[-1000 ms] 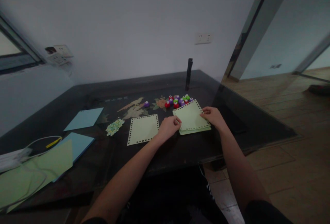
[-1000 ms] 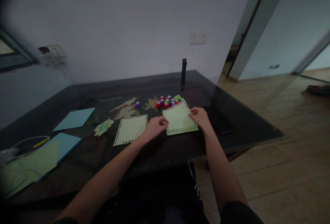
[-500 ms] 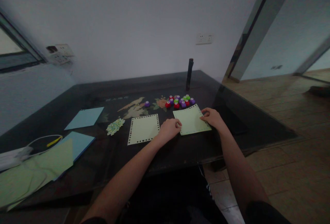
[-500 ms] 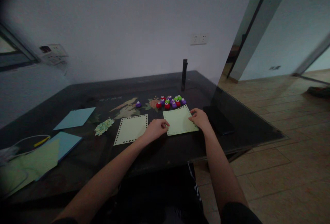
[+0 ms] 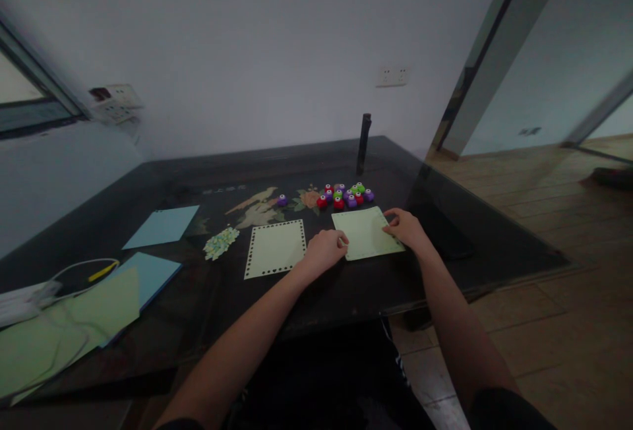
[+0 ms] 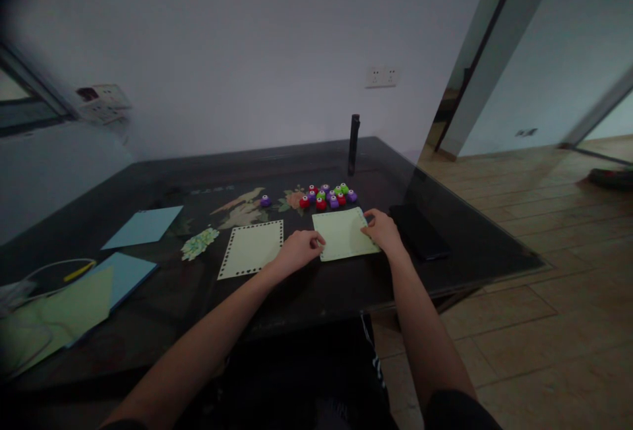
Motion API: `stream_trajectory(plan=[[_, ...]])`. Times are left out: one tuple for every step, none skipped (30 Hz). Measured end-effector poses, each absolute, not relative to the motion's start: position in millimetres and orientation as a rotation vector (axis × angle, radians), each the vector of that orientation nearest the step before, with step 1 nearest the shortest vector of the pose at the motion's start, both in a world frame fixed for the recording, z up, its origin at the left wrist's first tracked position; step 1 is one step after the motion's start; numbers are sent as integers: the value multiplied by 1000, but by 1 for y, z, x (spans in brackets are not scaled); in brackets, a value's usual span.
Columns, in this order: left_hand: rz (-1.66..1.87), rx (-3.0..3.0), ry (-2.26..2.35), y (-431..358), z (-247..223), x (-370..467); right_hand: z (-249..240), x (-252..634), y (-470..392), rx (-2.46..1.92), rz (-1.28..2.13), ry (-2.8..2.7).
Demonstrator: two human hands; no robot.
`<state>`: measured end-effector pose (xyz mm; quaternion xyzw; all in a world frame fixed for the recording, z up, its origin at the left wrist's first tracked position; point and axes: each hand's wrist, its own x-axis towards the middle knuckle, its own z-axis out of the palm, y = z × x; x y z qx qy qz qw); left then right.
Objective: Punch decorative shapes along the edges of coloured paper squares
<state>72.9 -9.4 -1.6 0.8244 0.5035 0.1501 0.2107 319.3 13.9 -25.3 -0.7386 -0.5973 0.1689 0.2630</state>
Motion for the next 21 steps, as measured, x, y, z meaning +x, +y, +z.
stream_trajectory(plan=[[408, 2299, 1403, -10, 0, 73, -26, 319, 14, -2003, 430, -1628], [401, 2309, 1407, -10, 1, 73, -27, 320, 14, -2009, 396, -1646], [395, 2322, 1411, -10, 2, 73, -28, 320, 14, -2016, 357, -1665], [388, 2336, 1417, -11, 3, 73, -28, 320, 14, -2021, 318, -1686], [383, 2350, 1420, -11, 4, 73, -29, 320, 14, -2024, 285, -1705], [377, 2362, 1424, -11, 4, 73, -29, 321, 14, -2024, 263, -1721], [371, 2373, 1426, -12, 4, 74, -29, 320, 14, -2023, 253, -1730], [364, 2386, 1426, -13, 5, 74, -29, 320, 13, -2021, 249, -1734], [359, 2401, 1421, -15, 6, 75, -28, 320, 13, -2020, 243, -1731], [361, 2420, 1416, -16, 8, 75, -27, 319, 12, -2018, 235, -1724], [372, 2440, 1405, -18, 11, 75, -27, 318, 12, -2011, 225, -1715], [394, 2457, 1391, -20, 14, 73, -26, 318, 12, -1998, 218, -1706], [427, 2466, 1376, -21, 18, 70, -24, 317, 11, -1975, 216, -1697], [465, 2464, 1361, -21, 23, 64, -22, 316, 11, -1946, 218, -1686], [505, 2450, 1354, -20, 28, 56, -19, 313, 10, -1909, 223, -1677], [544, 2429, 1357, -18, 32, 45, -15, 310, 10, -1866, 226, -1672], [568, 2409, 1369, -13, 35, 31, -9, 306, 9, -1815, 226, -1672], [602, 2389, 1405, -7, 37, 15, -3, 299, 8, -1758, 223, -1680], [641, 2378, 1458, 0, 37, -4, 5, 291, 6, -1695, 221, -1697], [661, 2375, 1521, 9, 35, -23, 13, 281, 5, -1628, 225, -1723], [673, 2373, 1584, 17, 32, -43, 21, 269, 5, -1567, 243, -1737]])
